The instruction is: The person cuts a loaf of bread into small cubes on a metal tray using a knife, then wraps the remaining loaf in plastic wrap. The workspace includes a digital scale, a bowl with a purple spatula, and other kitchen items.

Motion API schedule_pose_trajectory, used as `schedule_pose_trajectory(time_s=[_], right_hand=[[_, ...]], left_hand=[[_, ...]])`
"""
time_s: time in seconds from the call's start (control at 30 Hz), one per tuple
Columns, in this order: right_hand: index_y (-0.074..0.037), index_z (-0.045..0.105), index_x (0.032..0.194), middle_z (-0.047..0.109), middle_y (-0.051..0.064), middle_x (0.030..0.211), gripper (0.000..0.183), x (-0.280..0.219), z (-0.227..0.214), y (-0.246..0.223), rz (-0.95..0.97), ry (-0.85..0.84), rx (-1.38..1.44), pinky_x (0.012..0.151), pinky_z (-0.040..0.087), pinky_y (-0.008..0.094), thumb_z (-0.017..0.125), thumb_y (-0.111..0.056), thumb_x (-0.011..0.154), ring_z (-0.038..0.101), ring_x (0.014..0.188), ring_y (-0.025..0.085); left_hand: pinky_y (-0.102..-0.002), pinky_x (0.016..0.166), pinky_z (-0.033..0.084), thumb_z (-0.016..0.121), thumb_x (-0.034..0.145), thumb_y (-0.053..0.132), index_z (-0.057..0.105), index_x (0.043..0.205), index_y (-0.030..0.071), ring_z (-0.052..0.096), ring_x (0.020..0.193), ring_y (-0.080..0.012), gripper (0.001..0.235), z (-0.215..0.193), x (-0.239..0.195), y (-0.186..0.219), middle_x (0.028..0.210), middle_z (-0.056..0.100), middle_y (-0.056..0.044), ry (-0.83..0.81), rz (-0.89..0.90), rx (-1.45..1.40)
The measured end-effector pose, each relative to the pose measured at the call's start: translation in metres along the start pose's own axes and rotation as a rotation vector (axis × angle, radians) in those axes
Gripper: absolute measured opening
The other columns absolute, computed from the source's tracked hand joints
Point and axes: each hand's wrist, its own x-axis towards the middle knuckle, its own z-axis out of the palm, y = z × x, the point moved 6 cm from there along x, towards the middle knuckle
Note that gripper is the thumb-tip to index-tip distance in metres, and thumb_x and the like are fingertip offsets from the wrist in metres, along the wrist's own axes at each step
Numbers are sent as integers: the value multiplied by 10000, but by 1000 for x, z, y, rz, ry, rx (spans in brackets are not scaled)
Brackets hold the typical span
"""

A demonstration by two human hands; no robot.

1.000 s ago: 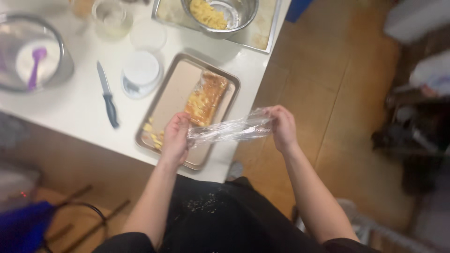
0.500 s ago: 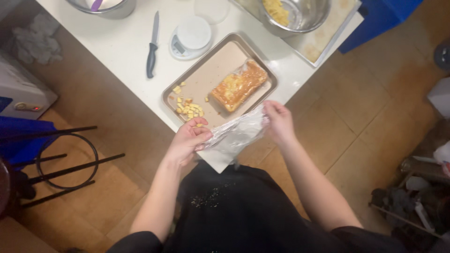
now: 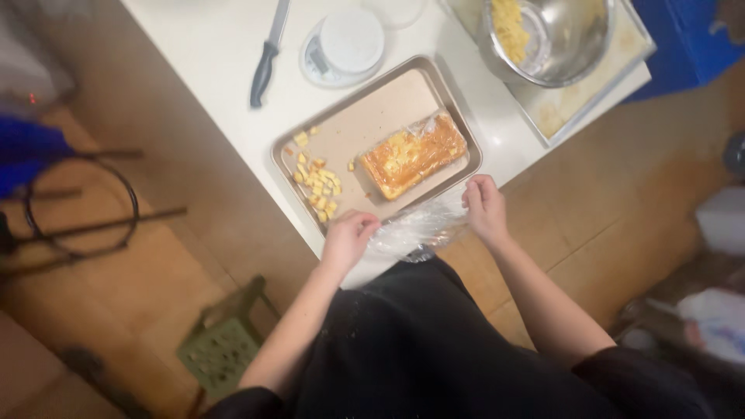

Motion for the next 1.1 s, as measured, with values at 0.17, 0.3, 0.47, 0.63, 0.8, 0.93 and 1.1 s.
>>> schedule_pose_trajectory(time_s=[0.17, 0.3, 0.47, 0.63, 0.8, 0.93, 1.1], right_hand=[[-13, 556, 1051, 552, 11, 685, 183, 27, -5, 19, -32, -154, -108, 553, 447, 275, 489, -178, 1094, 511, 602, 78], [-10, 559, 1042, 550, 2, 698, 191, 61, -11, 18, -130, -222, -102, 553, 440, 255, 485, -173, 1109, 501, 615, 69], [-28, 534, 1062, 523, -21, 707, 157, 106, -6, 2, -52, -254, 189, 501, 390, 230, 476, -166, 1110, 451, 578, 48], [-67, 518, 1082, 511, -37, 748, 112, 154, 1, -26, 79, -217, 416, 484, 379, 219, 493, -174, 1102, 466, 566, 41], [-57, 575, 1127, 505, -30, 815, 130, 196, 3, -68, -126, -343, 329, 576, 365, 223, 531, -174, 1162, 450, 676, 42], [-81, 566, 1096, 525, -42, 791, 138, 191, 12, -88, -1, -480, 418, 529, 379, 224, 532, -210, 1129, 470, 625, 42], [-108, 539, 1062, 414, -55, 719, 156, 177, 9, -111, 162, -504, 596, 466, 254, 219, 505, -240, 1137, 336, 551, 34]], left_hand=[[-343, 717, 557, 789, 869, 164, 750, 942, 52, 701, 770, -253, 140, 14, -2, 15, 912, 725, -104, 172, 24, 44], [-315, 651, 532, 790, 865, 170, 758, 951, 60, 662, 670, -208, 143, 29, 6, 14, 889, 726, -85, 268, -154, 2], [-265, 676, 507, 760, 915, 177, 768, 982, 75, 638, 736, -113, 123, 32, 32, 4, 879, 742, -4, 429, -243, -271], [-260, 791, 539, 655, 1050, 213, 661, 1045, 42, 678, 824, -126, 172, 28, 65, -3, 850, 651, -15, 380, -285, -854], [-274, 779, 542, 642, 1012, 222, 692, 1088, 58, 665, 841, -115, 187, 16, 85, 33, 908, 708, -19, 340, -271, -409], [-353, 776, 552, 681, 924, 286, 671, 1166, 76, 678, 850, -240, 320, 30, 101, 69, 1005, 717, -66, 271, -241, 39], [-475, 884, 521, 730, 872, 300, 694, 1091, 37, 638, 1059, -347, 344, 54, 125, 70, 1084, 681, -151, 116, -117, 581]])
